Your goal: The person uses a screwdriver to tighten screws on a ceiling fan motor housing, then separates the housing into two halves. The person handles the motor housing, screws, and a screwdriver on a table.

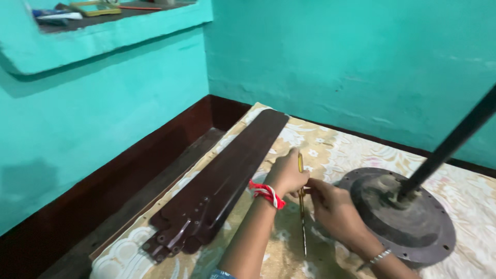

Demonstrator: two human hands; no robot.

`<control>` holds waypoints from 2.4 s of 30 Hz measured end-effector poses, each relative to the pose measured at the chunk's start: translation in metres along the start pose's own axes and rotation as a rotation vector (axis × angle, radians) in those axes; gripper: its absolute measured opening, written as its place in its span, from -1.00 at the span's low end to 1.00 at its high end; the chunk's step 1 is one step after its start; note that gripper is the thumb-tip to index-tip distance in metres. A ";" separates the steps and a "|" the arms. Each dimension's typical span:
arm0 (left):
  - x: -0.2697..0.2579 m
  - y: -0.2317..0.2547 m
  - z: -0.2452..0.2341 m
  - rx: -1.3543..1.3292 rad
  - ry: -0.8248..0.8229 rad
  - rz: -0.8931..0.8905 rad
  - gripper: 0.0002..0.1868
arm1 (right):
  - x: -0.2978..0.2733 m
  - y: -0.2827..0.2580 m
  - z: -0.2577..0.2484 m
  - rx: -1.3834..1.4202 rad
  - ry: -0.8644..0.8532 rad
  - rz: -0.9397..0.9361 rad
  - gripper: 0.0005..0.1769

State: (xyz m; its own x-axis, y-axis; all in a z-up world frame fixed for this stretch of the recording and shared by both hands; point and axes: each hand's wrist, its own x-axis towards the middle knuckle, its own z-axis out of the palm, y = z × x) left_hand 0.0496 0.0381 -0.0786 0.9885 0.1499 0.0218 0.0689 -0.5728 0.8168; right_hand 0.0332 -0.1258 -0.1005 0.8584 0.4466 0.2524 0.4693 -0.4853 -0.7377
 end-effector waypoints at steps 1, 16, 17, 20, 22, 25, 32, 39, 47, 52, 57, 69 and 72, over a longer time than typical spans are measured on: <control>0.002 -0.002 0.009 0.005 -0.029 -0.018 -0.47 | -0.009 -0.001 -0.011 0.064 0.020 0.043 -0.63; 0.000 0.008 0.116 -0.036 -0.016 0.137 -0.45 | -0.060 0.134 -0.151 0.515 0.576 0.379 -0.13; 0.000 0.007 0.125 -0.051 -0.023 0.106 -0.39 | -0.067 0.142 -0.145 0.558 0.550 0.336 -0.10; 0.002 0.000 0.147 -0.482 -0.012 0.192 -0.36 | -0.077 0.153 -0.121 0.644 0.524 0.193 -0.03; 0.000 -0.002 0.158 -0.567 0.075 0.253 -0.38 | -0.077 0.152 -0.115 0.638 0.584 0.078 -0.01; -0.001 0.004 0.158 -0.573 0.100 0.171 -0.41 | -0.076 0.142 -0.116 0.617 0.591 0.125 0.04; -0.016 0.013 0.161 -0.504 0.210 0.212 -0.40 | -0.076 0.130 -0.124 0.644 0.541 0.179 0.18; -0.011 0.022 0.132 -0.668 -0.136 0.009 -0.15 | -0.084 0.126 -0.121 0.764 0.652 0.259 0.16; -0.032 0.011 0.084 -0.226 -0.449 0.424 0.77 | -0.096 0.162 -0.169 0.387 -0.032 0.055 0.72; -0.035 0.012 0.095 0.093 -0.354 0.367 0.84 | -0.103 0.155 -0.159 0.089 0.025 0.004 1.15; -0.044 0.008 0.105 -0.011 -0.131 0.572 0.70 | -0.109 0.131 -0.148 0.167 0.119 0.063 1.03; -0.109 0.062 0.146 -0.117 0.143 0.245 0.58 | -0.114 0.126 -0.143 0.154 0.189 0.102 0.95; -0.119 0.074 0.148 -0.134 0.096 0.115 0.63 | -0.110 0.128 -0.145 0.155 0.169 0.122 0.97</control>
State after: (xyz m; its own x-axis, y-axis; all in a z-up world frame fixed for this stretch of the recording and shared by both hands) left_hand -0.0425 -0.1412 -0.1065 0.9710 0.1693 0.1688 -0.0685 -0.4793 0.8750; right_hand 0.0288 -0.3458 -0.1323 0.9353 0.2534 0.2468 0.3338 -0.4011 -0.8530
